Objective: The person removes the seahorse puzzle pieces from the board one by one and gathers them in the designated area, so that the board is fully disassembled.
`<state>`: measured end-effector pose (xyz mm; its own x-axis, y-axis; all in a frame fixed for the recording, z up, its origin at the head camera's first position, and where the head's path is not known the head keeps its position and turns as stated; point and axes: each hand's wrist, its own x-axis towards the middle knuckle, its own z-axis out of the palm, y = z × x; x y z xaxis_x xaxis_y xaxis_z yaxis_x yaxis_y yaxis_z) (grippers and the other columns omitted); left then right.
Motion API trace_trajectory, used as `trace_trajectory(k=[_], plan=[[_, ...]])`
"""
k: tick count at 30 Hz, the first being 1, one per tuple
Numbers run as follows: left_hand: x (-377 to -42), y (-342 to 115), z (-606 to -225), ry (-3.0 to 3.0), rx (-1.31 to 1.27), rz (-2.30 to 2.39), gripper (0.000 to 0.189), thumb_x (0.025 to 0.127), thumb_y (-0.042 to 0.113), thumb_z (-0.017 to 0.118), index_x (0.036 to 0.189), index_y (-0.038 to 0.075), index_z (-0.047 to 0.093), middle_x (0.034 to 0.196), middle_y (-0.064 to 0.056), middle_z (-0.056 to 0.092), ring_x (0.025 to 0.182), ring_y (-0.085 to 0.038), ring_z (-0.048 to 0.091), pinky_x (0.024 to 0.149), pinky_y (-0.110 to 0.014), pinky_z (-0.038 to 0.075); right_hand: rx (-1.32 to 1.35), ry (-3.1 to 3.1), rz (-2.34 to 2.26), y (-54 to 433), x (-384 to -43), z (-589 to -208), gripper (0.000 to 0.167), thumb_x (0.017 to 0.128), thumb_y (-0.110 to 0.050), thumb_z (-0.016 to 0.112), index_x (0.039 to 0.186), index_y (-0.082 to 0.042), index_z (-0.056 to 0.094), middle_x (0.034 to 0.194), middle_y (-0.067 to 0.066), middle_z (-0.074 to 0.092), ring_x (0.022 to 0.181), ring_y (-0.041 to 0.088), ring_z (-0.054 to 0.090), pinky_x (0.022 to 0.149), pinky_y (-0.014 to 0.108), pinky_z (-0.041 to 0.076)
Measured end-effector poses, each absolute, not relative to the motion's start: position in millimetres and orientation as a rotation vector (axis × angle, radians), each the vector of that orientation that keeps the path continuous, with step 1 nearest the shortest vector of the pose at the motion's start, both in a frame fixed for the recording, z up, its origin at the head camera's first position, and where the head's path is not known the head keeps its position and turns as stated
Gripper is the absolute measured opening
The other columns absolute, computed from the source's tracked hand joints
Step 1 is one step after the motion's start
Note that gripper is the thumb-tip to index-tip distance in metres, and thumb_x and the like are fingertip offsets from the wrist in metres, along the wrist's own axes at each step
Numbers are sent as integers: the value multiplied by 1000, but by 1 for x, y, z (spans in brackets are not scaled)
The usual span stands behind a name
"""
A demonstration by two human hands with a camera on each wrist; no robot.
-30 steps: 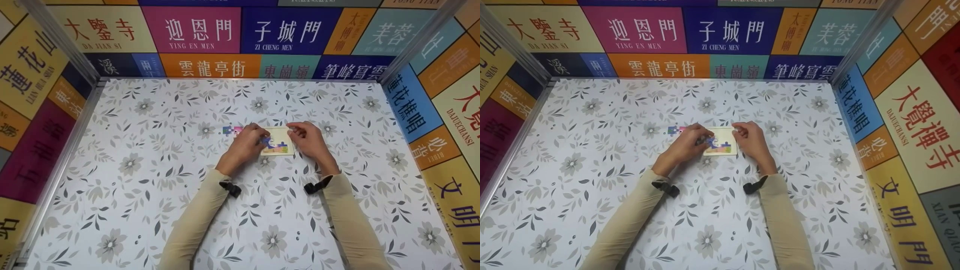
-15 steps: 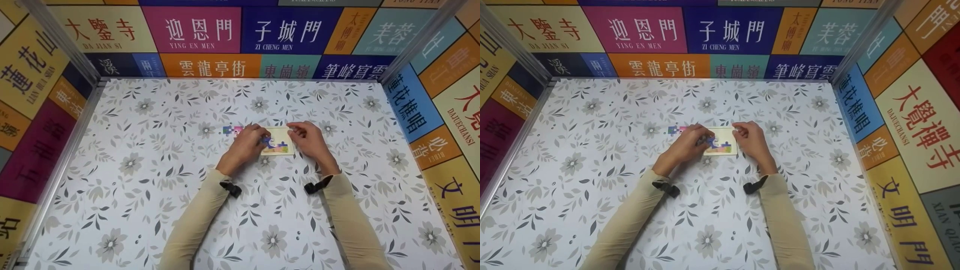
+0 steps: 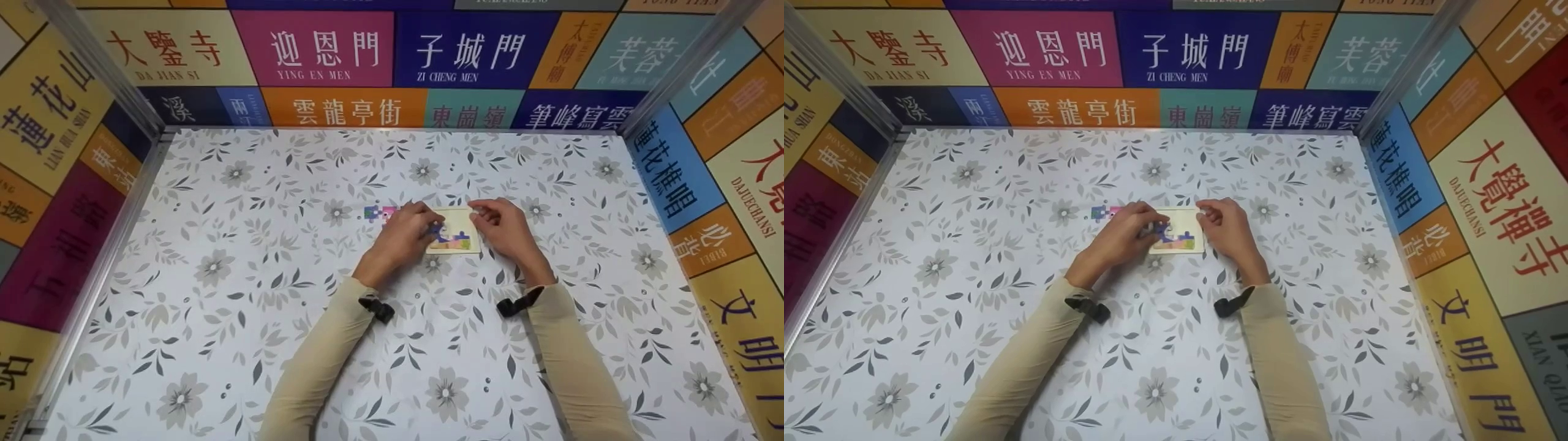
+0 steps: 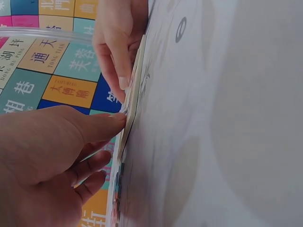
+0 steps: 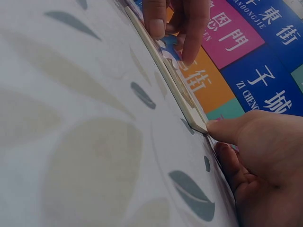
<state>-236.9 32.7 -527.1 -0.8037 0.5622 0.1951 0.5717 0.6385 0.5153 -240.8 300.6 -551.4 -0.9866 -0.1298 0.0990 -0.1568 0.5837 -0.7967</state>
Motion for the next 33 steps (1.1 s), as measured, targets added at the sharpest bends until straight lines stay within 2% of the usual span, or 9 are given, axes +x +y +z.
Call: trace_trajectory(k=[11,16,25,30,33], plan=[[-242,20,-528,-2769,-925,-1142,29,102,19,76,130,12,78,124,-7,76,110,-23,69,98,-40,57,243,-2787,1359,301,-241,-551,31,106,-18,70,136,-12,75,112,14,67,94,19,63,77,15,49],[-243,9,-526,-2740,-875,-1235,30,102,22,77,131,13,78,126,-6,77,112,-25,70,98,-40,58,235,-2786,1362,302,-241,-551,31,106,-18,70,137,-13,75,112,14,67,94,20,62,77,16,49],[-246,-18,-526,-2711,-837,-1333,32,100,15,79,132,8,77,125,-11,76,109,-26,72,96,-39,60,231,-2777,1374,302,-241,-551,31,106,-18,71,136,-13,76,112,14,67,93,19,62,76,16,49],[-245,-36,-528,-2703,-809,-1355,34,98,11,80,132,7,77,121,-13,77,108,-29,72,98,-42,59,242,-2780,1367,302,-241,-552,32,106,-18,70,137,-13,75,111,14,67,93,18,62,77,15,49],[-244,-46,-528,-2684,-785,-1371,35,96,9,81,131,6,77,124,-13,78,113,-30,72,104,-44,57,246,-2779,1364,302,-241,-551,31,106,-18,70,136,-12,75,111,14,67,93,18,63,77,15,49]])
